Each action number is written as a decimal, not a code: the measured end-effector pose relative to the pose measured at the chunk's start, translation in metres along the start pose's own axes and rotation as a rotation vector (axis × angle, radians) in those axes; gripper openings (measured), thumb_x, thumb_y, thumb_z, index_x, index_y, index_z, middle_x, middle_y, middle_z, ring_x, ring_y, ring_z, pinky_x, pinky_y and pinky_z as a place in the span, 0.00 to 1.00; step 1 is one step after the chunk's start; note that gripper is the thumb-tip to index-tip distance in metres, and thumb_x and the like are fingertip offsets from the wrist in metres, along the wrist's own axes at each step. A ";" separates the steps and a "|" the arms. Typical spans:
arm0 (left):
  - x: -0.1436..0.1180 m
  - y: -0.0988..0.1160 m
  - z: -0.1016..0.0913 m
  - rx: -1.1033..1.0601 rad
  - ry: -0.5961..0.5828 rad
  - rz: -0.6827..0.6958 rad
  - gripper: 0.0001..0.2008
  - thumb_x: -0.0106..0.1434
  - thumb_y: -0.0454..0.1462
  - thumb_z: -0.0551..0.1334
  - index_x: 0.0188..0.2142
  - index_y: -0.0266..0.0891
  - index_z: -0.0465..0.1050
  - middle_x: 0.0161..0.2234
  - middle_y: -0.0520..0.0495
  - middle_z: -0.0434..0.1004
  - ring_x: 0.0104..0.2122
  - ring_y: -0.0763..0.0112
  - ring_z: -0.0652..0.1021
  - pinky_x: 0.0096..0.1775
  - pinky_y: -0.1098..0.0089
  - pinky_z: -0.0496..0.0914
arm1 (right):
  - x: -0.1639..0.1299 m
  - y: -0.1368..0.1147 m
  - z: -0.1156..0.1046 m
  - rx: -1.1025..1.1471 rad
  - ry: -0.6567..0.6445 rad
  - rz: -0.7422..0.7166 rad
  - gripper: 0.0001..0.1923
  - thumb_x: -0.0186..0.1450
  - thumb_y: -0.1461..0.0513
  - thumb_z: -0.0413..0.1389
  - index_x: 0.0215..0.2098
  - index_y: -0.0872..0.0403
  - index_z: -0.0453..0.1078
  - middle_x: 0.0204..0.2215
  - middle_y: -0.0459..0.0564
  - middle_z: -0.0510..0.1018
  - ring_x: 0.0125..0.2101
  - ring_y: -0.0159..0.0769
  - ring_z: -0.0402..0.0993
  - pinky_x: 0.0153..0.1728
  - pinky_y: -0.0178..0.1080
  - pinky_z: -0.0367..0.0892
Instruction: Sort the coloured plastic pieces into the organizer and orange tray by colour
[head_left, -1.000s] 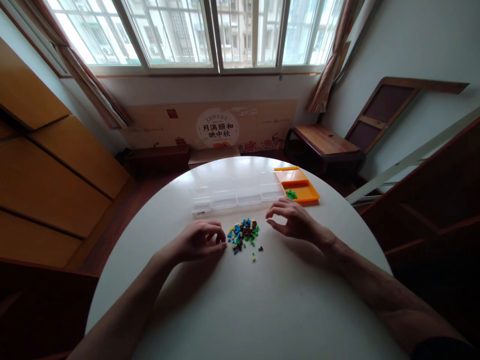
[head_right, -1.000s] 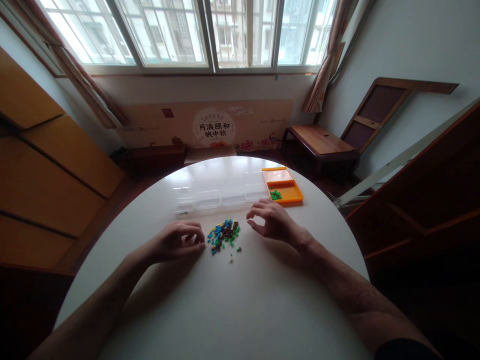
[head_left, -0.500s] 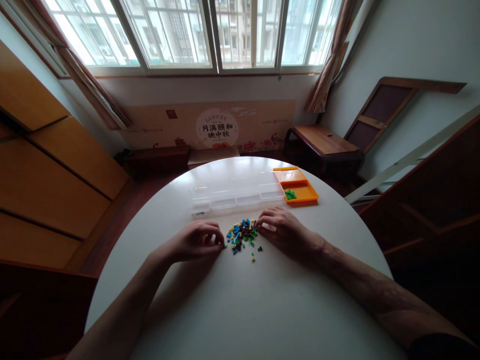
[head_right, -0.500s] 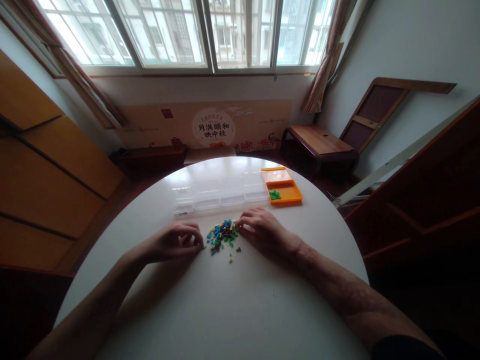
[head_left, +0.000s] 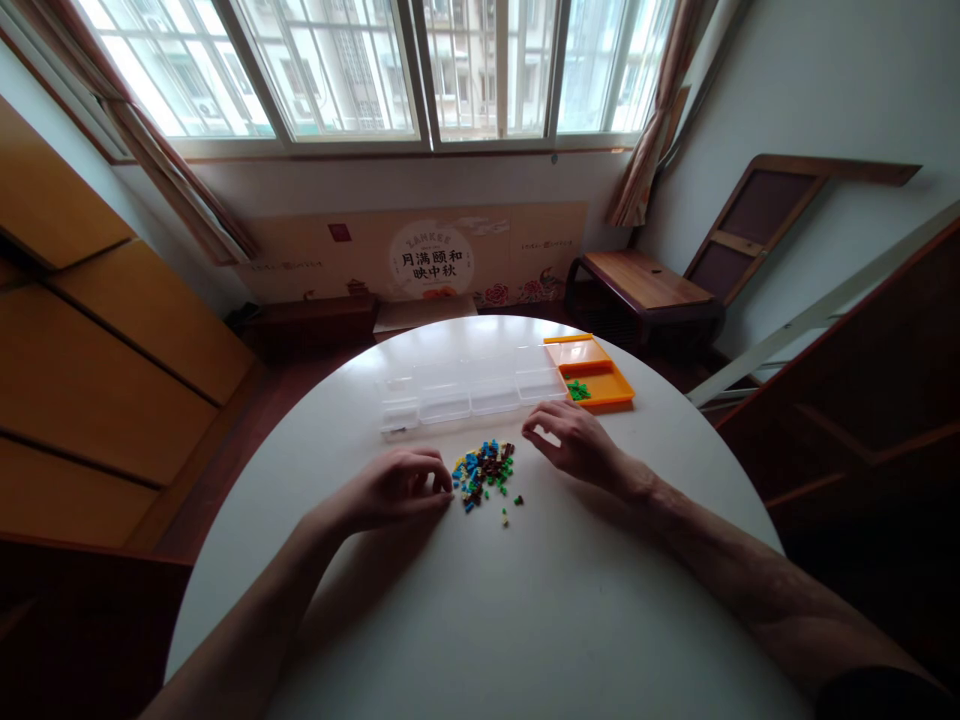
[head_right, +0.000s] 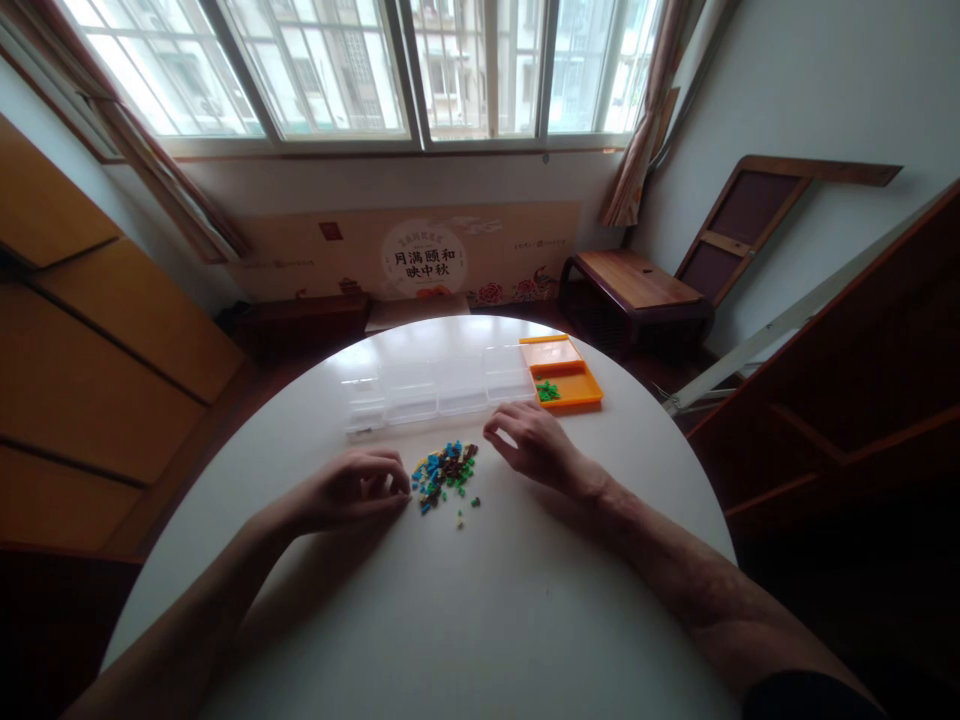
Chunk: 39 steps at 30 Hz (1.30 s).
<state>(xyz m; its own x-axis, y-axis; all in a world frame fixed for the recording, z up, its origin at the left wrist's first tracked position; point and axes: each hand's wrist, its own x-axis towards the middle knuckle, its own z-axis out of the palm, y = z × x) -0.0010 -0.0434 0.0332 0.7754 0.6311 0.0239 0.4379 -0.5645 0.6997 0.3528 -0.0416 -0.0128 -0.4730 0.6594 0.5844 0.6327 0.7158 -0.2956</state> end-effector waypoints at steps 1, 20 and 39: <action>0.000 0.000 0.000 -0.002 0.001 -0.002 0.10 0.73 0.43 0.69 0.41 0.40 0.85 0.35 0.48 0.79 0.30 0.75 0.75 0.32 0.75 0.68 | 0.000 0.005 -0.005 -0.023 0.036 0.038 0.07 0.79 0.62 0.58 0.42 0.51 0.77 0.40 0.50 0.84 0.41 0.43 0.80 0.49 0.45 0.70; 0.003 -0.003 0.007 0.093 0.083 0.010 0.09 0.75 0.42 0.66 0.41 0.40 0.84 0.35 0.49 0.78 0.28 0.76 0.72 0.32 0.75 0.66 | -0.012 0.076 -0.021 -0.080 0.331 0.479 0.09 0.74 0.56 0.58 0.43 0.50 0.80 0.41 0.51 0.87 0.32 0.43 0.79 0.44 0.48 0.74; 0.023 0.014 0.033 -0.344 0.421 -0.087 0.19 0.73 0.51 0.69 0.41 0.36 0.85 0.31 0.48 0.80 0.28 0.73 0.73 0.31 0.73 0.68 | 0.007 -0.031 -0.001 0.152 0.133 -0.162 0.05 0.73 0.63 0.63 0.46 0.46 0.76 0.39 0.45 0.86 0.38 0.39 0.82 0.58 0.49 0.73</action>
<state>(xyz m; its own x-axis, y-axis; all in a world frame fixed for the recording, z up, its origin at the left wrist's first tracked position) 0.0376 -0.0547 0.0203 0.4632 0.8657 0.1896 0.2634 -0.3388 0.9033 0.3302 -0.0592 0.0016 -0.4693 0.5042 0.7249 0.4510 0.8427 -0.2941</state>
